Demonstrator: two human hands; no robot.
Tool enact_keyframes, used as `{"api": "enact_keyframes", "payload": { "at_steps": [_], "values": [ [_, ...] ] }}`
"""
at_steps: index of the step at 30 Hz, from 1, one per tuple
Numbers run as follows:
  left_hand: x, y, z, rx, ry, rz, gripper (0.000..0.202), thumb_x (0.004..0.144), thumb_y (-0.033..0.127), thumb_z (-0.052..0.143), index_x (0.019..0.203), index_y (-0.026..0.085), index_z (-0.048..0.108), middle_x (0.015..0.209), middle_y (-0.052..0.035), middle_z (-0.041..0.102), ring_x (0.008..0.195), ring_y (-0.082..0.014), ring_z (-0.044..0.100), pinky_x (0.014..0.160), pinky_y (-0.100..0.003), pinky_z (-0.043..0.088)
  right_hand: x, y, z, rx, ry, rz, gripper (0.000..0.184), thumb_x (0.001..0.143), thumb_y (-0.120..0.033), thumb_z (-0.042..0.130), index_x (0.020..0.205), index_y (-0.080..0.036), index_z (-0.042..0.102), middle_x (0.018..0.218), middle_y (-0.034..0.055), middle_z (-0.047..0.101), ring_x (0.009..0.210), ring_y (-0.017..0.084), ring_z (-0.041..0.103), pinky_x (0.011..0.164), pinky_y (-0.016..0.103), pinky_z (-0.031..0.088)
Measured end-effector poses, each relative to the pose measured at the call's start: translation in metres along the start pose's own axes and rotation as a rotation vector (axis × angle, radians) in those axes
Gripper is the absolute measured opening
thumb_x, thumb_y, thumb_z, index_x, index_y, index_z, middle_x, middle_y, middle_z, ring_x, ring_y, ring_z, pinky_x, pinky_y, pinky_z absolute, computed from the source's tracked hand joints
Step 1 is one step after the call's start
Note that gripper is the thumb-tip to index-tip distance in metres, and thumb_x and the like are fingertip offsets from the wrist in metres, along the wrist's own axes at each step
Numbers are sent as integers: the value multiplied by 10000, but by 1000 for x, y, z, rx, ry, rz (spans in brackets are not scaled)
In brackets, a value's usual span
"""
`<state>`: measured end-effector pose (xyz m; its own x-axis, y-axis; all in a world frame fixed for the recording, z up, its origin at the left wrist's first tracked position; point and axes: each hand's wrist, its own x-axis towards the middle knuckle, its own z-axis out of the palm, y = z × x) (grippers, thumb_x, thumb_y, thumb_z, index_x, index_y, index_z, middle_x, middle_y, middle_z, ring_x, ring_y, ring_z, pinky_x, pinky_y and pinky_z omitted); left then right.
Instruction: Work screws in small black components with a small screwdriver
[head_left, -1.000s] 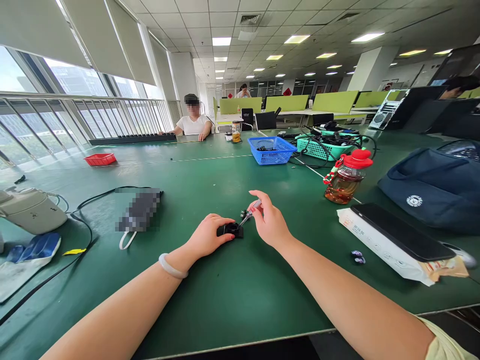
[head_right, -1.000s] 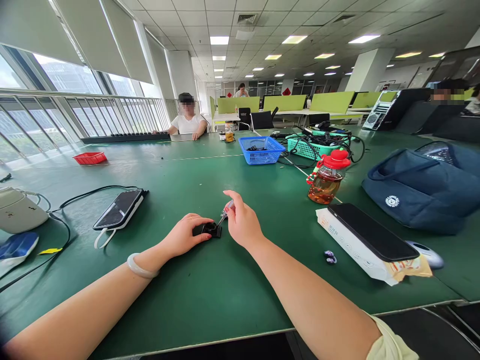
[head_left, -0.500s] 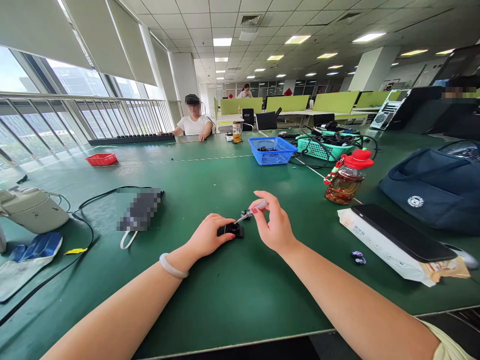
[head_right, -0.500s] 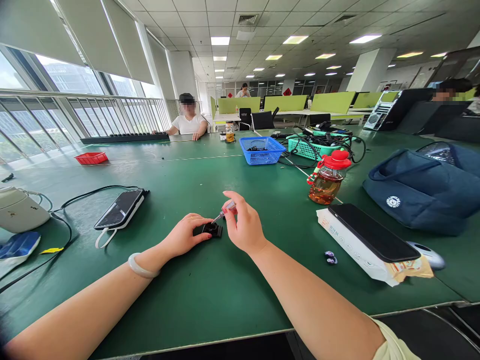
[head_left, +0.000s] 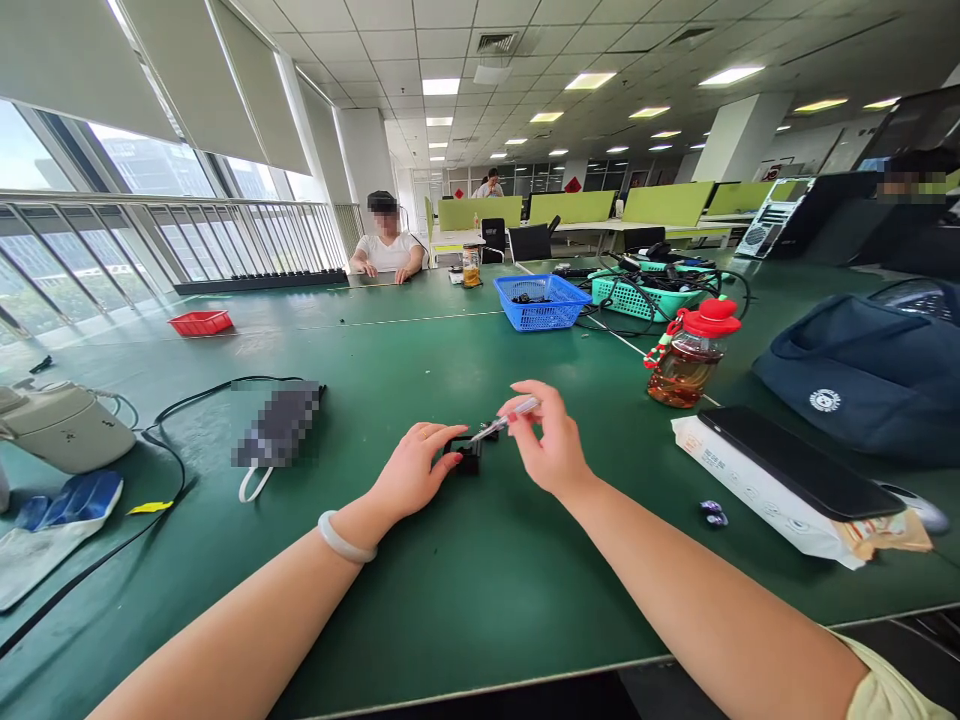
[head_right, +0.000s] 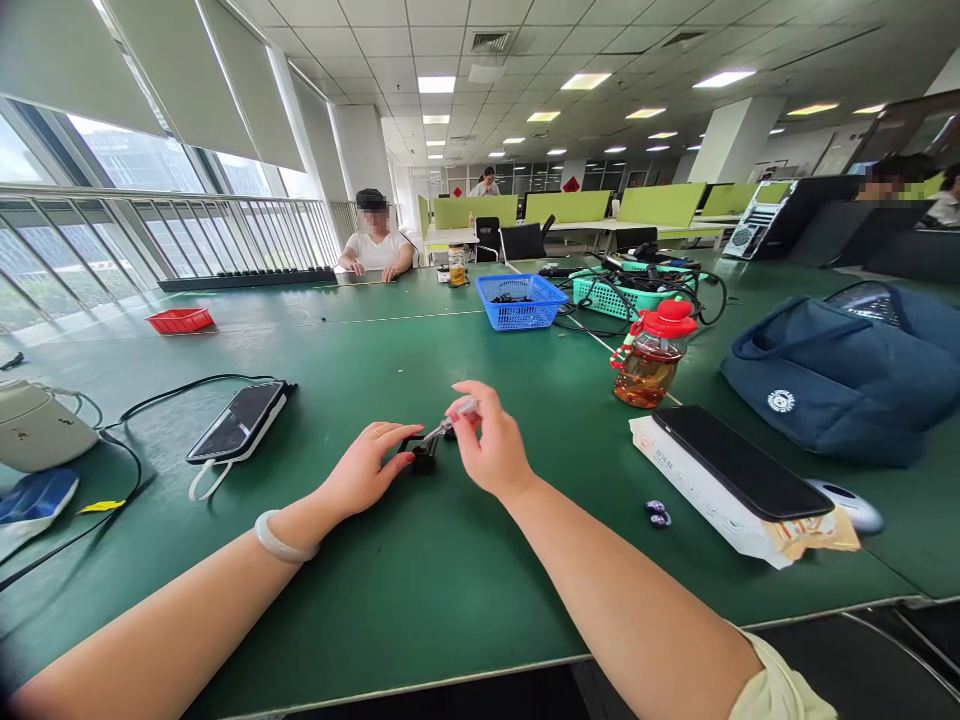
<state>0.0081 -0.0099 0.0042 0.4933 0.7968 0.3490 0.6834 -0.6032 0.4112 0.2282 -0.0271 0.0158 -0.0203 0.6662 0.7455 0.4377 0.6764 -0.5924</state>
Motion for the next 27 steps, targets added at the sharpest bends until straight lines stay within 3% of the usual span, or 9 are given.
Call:
{"api": "enact_keyframes", "payload": {
  "at_steps": [2,4,7,11,16,19,24,27],
  "values": [
    [-1,3,-2,47,54,-30,378,955,294,438,1314,267,552,1229,-77,624,1163,-247,534,1038,-446,441,3,8,-7,31,150,35,263,943,-273,458,1199,-232,416,911,46,701,718,160,659,664,304,540],
    [-2,6,-5,139,83,-74,387,963,289,407,1325,272,543,1211,-87,611,1146,-258,529,1019,-460,442,7,19,-13,-4,208,101,272,933,-280,457,1196,-224,418,907,56,698,715,172,657,650,323,543],
    [-8,8,-9,328,56,-149,398,964,332,406,1335,294,543,1102,-97,631,1109,-294,526,963,-489,450,11,37,-17,-92,158,234,293,909,-269,457,1198,-222,447,907,60,701,701,186,661,644,355,553],
    [-17,10,-10,471,-83,-214,384,948,386,436,1279,289,604,1013,-115,638,1028,-320,554,880,-490,475,12,48,-14,-149,114,312,313,895,-268,446,1203,-221,473,919,66,712,678,193,667,638,371,556],
    [-20,15,-5,384,-29,-185,382,918,461,487,1197,244,633,1245,-145,585,1169,-344,508,967,-532,448,9,45,-7,-147,36,303,299,889,-260,437,1180,-223,494,888,57,721,656,193,669,608,351,535],
    [-14,21,-1,286,10,-93,425,903,466,525,1260,239,567,1367,-122,527,1286,-318,444,1070,-521,397,8,40,-4,-108,-1,294,285,892,-263,437,1170,-223,484,890,52,720,662,184,668,642,351,536],
    [0,29,10,144,-76,30,589,912,454,518,1441,235,383,1489,-119,435,1376,-289,372,1140,-518,339,7,34,2,32,-56,276,277,888,-273,459,1160,-220,466,877,38,702,632,147,634,642,314,532],
    [5,28,15,131,-161,42,556,914,450,516,1423,249,420,1489,-125,442,1377,-304,385,1126,-551,345,5,33,4,192,-132,267,282,868,-252,468,1149,-223,457,852,13,683,556,111,586,586,277,520]
  ]
}}
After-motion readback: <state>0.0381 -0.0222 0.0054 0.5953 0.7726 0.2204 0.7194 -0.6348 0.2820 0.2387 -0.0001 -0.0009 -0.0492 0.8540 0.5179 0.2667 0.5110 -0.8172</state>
